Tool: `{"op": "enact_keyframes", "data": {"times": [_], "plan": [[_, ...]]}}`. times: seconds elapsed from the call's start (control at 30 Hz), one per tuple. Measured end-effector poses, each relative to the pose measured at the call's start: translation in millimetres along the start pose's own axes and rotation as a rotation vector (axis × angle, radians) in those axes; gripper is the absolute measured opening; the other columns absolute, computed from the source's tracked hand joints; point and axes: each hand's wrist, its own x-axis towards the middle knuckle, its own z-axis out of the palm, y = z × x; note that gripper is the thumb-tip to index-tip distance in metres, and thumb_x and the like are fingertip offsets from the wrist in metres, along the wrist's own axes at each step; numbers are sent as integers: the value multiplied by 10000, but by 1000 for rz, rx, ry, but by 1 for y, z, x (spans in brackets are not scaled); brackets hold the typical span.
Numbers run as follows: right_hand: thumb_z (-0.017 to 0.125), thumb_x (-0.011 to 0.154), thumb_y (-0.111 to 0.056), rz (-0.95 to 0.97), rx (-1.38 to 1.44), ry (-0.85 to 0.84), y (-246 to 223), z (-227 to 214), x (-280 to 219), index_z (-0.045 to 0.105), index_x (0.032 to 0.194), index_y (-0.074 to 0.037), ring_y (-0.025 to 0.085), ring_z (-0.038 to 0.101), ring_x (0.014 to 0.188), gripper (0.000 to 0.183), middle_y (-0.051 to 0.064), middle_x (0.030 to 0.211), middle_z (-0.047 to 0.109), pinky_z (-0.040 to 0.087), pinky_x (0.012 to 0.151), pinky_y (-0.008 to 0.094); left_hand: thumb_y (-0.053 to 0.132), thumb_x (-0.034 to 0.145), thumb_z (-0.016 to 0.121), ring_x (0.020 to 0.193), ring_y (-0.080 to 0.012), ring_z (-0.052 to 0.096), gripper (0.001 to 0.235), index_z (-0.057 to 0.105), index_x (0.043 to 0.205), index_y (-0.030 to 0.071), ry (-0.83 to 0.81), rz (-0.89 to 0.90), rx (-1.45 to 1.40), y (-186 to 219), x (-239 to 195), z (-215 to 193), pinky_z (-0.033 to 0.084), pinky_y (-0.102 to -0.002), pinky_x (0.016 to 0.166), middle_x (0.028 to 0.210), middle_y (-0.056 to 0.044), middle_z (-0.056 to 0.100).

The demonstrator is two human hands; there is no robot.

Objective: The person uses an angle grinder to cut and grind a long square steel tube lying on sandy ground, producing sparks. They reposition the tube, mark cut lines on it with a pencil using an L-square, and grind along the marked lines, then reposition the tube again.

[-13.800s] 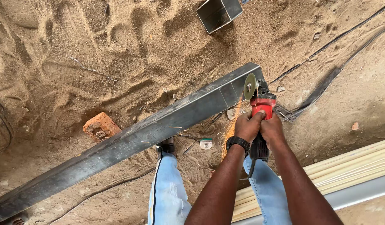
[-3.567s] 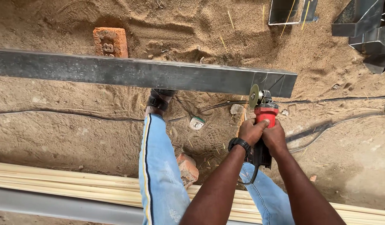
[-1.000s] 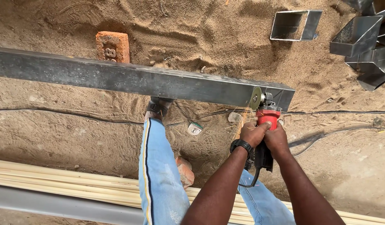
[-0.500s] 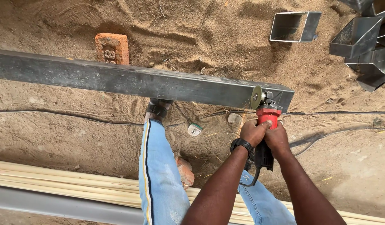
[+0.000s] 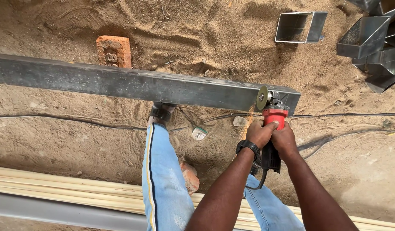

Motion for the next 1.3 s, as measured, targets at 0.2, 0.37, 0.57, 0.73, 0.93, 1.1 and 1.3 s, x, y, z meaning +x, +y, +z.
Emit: {"op": "enact_keyframes", "data": {"times": [0.2,0.37,0.57,0.73,0.93,1.1,1.3], "plan": [[696,881,-122,-55,15,11,6,-2,13,527,1301,-19,200,691,775,465,155,1025,681,594,623,356,479,844,700,856,-260,743,508,765,1039,15,15,37,4,-1,9,3,572,-407,783,962,-175,763],[684,889,-130,-35,-10,10,-12,-4,6,504,1316,-25,217,694,769,476,163,1026,671,606,616,362,498,860,675,824,-256,748,514,776,1004,15,-9,46,18,7,10,1,575,-410,764,927,-172,772],[668,890,-121,-17,-33,-6,-24,-4,3,495,1318,-23,229,701,757,471,171,1027,667,615,604,366,495,874,672,806,-243,740,504,757,989,12,-20,-5,5,12,14,3,581,-411,750,923,-164,764],[668,899,-116,-43,-41,-13,-19,-3,3,488,1301,20,230,701,758,461,182,1026,667,619,609,363,470,873,688,824,-236,750,495,739,1014,-2,-24,-17,-49,17,3,-3,594,-388,766,945,-170,760],[673,878,-151,-52,48,-59,8,-3,-10,554,1240,0,187,688,731,410,142,981,687,596,600,325,428,871,684,840,-233,740,457,747,1042,10,-8,-1,-56,-10,-10,4,577,-385,770,961,-160,757],[683,853,-139,11,-8,-15,42,4,-18,550,1245,-13,222,678,716,433,158,967,692,577,589,356,442,888,675,808,-225,730,482,761,1033,-10,-41,-43,-58,-46,-20,7,573,-376,756,946,-166,768],[656,882,-144,-26,58,-18,64,8,-8,546,1226,27,224,673,719,399,164,948,685,573,583,353,416,858,695,797,-230,724,465,774,987,-24,-17,21,-120,-50,-24,4,561,-367,734,924,-169,780]]}}
